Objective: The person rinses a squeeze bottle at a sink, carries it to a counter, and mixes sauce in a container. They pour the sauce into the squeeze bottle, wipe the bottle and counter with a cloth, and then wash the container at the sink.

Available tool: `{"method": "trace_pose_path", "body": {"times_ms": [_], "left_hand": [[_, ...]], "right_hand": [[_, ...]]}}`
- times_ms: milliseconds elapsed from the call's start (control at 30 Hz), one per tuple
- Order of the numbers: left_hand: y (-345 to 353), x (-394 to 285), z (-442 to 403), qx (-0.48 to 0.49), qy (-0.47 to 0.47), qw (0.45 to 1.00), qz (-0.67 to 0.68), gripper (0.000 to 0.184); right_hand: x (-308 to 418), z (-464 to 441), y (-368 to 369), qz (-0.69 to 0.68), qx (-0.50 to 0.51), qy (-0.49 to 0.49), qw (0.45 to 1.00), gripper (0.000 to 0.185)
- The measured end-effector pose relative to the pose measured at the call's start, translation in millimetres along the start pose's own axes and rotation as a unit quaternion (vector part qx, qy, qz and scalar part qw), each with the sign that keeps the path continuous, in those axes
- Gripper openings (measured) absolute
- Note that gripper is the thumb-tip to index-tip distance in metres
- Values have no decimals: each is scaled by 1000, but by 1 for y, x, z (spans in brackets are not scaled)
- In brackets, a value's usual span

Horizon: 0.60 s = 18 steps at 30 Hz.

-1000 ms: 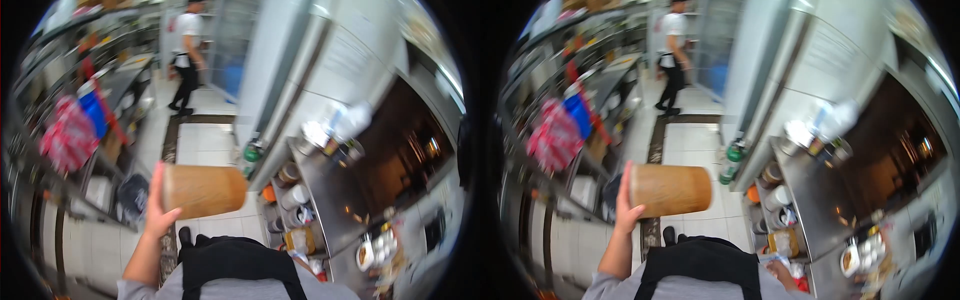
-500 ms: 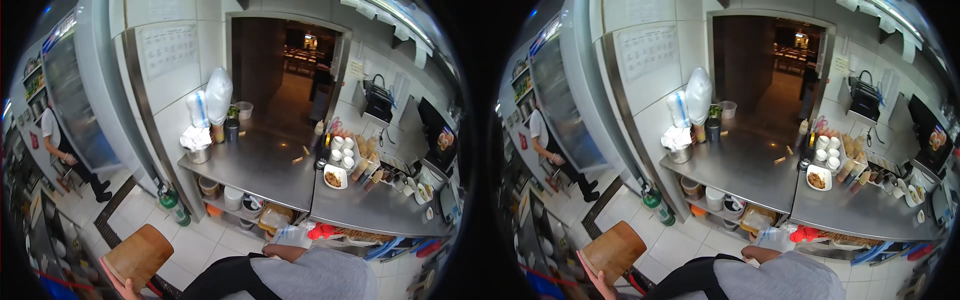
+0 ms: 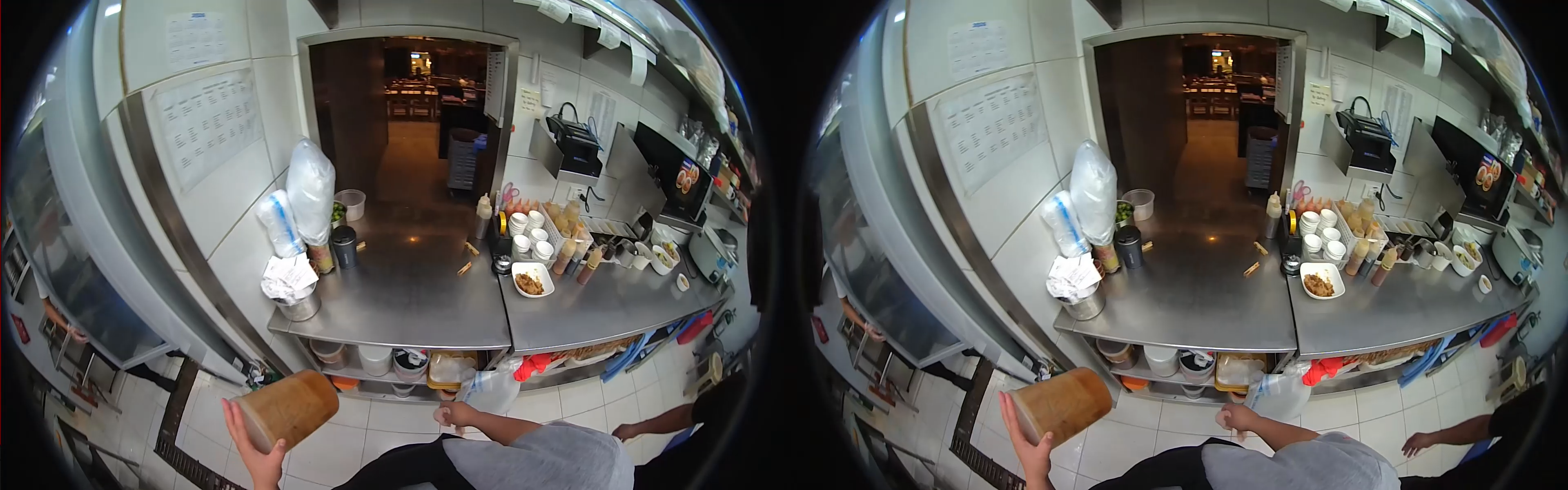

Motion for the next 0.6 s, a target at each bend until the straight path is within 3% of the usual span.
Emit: {"method": "trace_pose_path", "body": {"times_ms": [67,133,167,267,367,400,433,467,533,567,600], "left_hand": [[26,17,-8,11,-21,998,52,101],[51,23,-24,26,-34,997,63,101],[66,26,-32,39,-21,996,74,101],[102,19,-63,59,-1,996,74,101],[138,5,-101,70,3,996,49,100],[150,3,-111,81,-2,996,36,99],[163,3,-121,98,-3,995,12,101],[174,1,-132,91,-2,996,9,101],[202,-3,-152,141,12,990,-17,102],[217,0,-160,158,42,984,-71,102],[230,-3,-167,155,42,984,-74,102]], "right_hand": [[20,9,-33,-42,-35,28,998,42],[24,4,-63,-287,-76,-6,955,39],[26,2,-77,-291,-76,-2,954,39],[30,1,-159,-482,-143,-25,864,35],[1,-29,-216,-435,-210,-9,876,38],[7,-9,-243,-221,-395,12,892,39],[18,4,-264,7,-552,32,833,40],[13,-10,-269,7,-554,24,832,40],[11,-41,-256,42,-502,-118,856,44],[9,-51,-244,85,-441,-124,885,39],[13,-51,-247,84,-441,-129,884,39]]}}
Point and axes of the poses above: each hand's wrist, its own z-axis away from the middle knuckle, its own y-axis out of the palm, x = y × z, the point moved 6 cm from there along -z, towards the middle knuckle, and after that the axes turned 14 degrees about y, right-handed, at the moved point
